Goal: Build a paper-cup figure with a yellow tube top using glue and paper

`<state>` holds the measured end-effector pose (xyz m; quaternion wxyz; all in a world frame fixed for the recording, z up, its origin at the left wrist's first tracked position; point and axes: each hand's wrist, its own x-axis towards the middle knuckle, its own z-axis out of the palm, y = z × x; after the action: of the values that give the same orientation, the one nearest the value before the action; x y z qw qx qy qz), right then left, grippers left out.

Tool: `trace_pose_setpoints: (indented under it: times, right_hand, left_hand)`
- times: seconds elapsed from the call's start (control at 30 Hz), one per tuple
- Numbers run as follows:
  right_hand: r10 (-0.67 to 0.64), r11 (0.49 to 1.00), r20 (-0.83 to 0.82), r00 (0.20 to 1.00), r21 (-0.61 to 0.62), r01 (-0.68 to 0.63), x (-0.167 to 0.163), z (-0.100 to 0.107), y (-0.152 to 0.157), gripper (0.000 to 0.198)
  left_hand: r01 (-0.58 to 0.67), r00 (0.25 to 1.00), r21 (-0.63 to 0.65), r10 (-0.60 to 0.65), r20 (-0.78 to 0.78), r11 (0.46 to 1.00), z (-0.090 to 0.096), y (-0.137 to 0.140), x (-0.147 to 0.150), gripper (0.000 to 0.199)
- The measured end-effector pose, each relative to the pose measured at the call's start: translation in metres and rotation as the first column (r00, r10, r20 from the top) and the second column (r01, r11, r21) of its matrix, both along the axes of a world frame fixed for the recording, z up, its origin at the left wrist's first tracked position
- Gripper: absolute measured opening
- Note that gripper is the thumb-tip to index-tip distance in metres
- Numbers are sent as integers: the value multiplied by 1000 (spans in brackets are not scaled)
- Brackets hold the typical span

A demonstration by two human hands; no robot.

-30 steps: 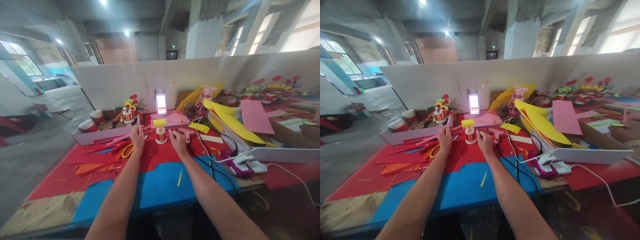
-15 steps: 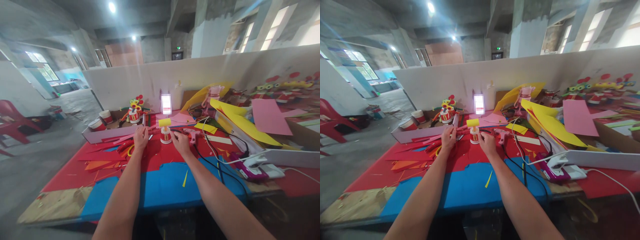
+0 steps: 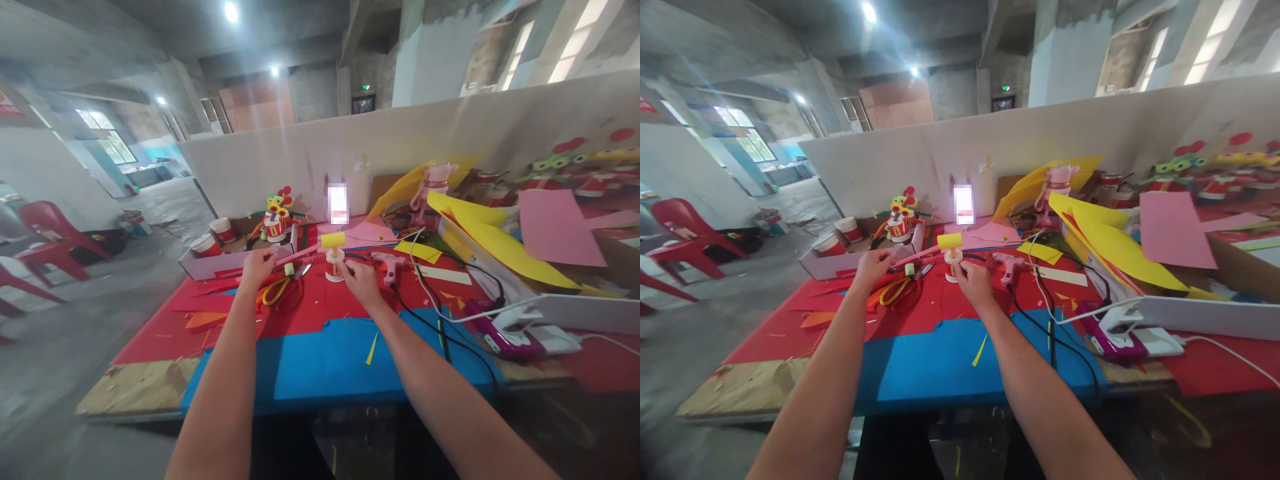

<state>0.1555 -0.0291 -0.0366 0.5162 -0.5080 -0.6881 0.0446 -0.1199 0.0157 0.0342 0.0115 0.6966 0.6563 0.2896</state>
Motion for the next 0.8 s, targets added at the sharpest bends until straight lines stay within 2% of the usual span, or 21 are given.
trace_pose_setpoints:
  times: [0.1, 0.17, 0.3, 0.4, 0.47, 0.57, 0.63, 0.67, 0.73, 0.8]
  right_hand:
    - [-19, 1000, 16, 1000, -1, 19, 0, -2, 1, 48]
    - [-16, 1000, 29, 999, -5, 16, 0, -3, 2, 47]
    - [4, 1000, 53, 999, -24, -3, 0, -5, 3, 47]
    - [-8, 1000, 44, 999, -21, 9, 0, -5, 3, 48]
    - [-5, 1000, 40, 999, -14, 6, 1, -5, 4, 48]
    - [12, 1000, 39, 999, -21, -11, 1, -6, 5, 48]
    - [24, 999, 16, 1000, -39, -23, 1, -6, 5, 48]
    - [37, 998, -10, 999, -53, -37, 1, -5, 5, 48]
    - [96, 991, -102, 990, -87, -105, 0, -3, 5, 48]
    - [188, 965, -251, 950, -134, -226, -2, 0, 4, 46]
  left_hand:
    - [-58, 984, -140, 33, -175, 988, -13, -1, 1, 23]
    - [-90, 974, -183, 48, -221, 979, -23, -3, 2, 21]
    - [-146, 946, -61, 122, -301, 987, -34, -5, 4, 17]
    - [-144, 933, 47, 152, -326, 988, -33, -8, 0, 15]
    - [-146, 943, 93, 167, -286, 985, -30, -10, -6, 13]
    - [-174, 982, 128, 181, -48, 977, -21, -12, -16, 6]
    - [-199, 952, 178, 147, 268, 964, -11, -12, -18, 3]
    - [-207, 889, 196, 100, 446, 958, -5, -13, -16, 7]
    - [-159, 688, 194, -33, 725, 968, 6, -16, -6, 16]
    - [58, 534, 167, -172, 828, 984, 13, -22, 13, 25]
